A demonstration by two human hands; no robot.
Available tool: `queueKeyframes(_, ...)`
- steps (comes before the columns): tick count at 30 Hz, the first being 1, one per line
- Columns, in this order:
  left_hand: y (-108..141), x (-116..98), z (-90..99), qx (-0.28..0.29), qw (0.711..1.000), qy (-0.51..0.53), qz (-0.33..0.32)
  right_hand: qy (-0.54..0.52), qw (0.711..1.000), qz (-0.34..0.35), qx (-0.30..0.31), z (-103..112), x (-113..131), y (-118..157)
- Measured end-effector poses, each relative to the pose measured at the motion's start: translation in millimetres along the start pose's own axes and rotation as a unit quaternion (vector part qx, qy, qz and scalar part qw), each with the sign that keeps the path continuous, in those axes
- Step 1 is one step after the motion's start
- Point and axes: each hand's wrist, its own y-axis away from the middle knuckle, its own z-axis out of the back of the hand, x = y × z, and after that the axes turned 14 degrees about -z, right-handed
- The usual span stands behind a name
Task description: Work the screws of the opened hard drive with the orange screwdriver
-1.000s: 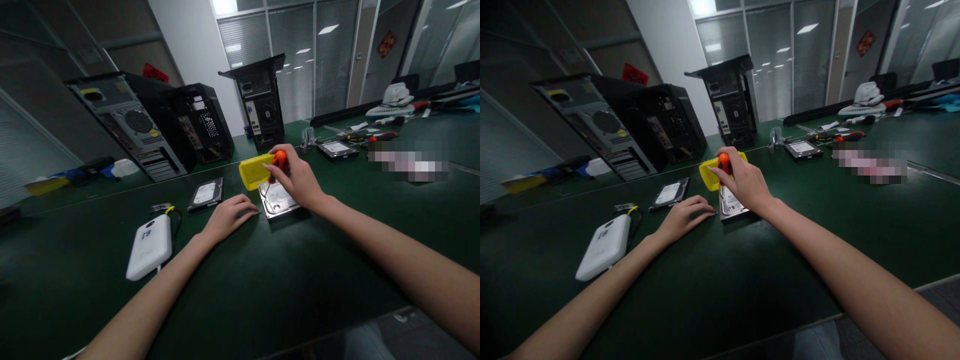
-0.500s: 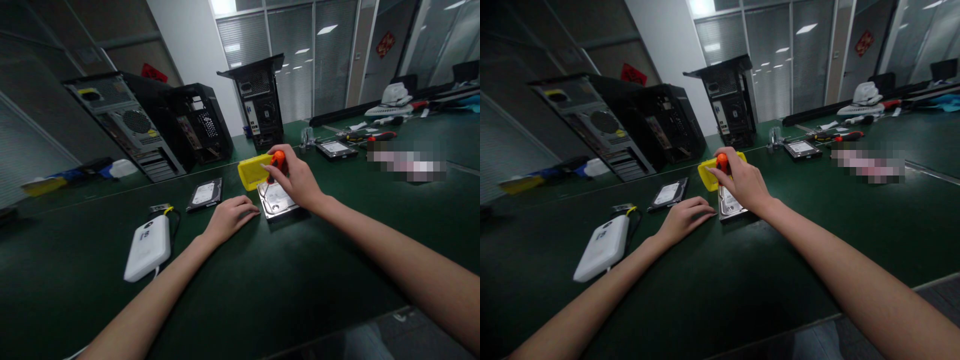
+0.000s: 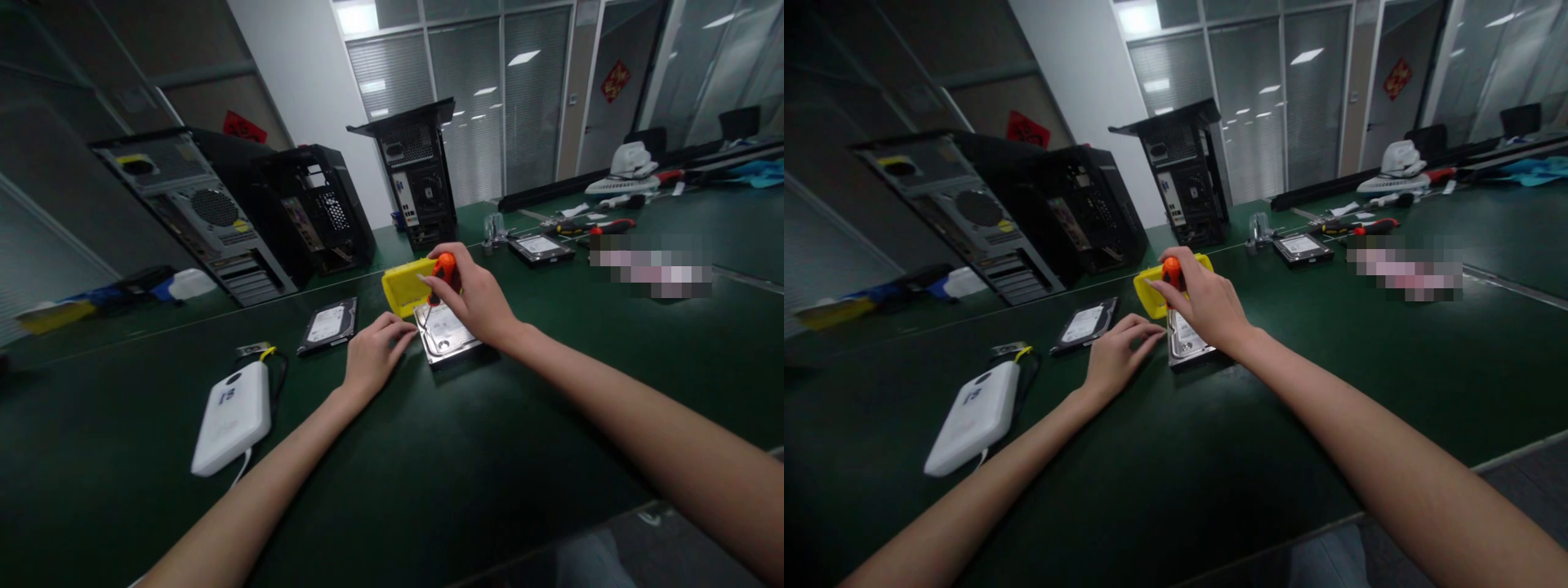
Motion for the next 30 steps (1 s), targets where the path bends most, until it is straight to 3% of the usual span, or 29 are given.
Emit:
queueKeyframes(8, -2.7, -1.4, -4.0, -0.001, 0.999, 0.032, 0.020, 0.010, 1.000, -0.004, -0.004, -2.0, -1.4, 0.8)
queueKeyframes(30, -0.2, -1.7, -0.6, 0.018, 0.998, -0.028, -0.047, 0.000, 1.000, -0.003, 0.001, -0.5, -2.9, 1.1)
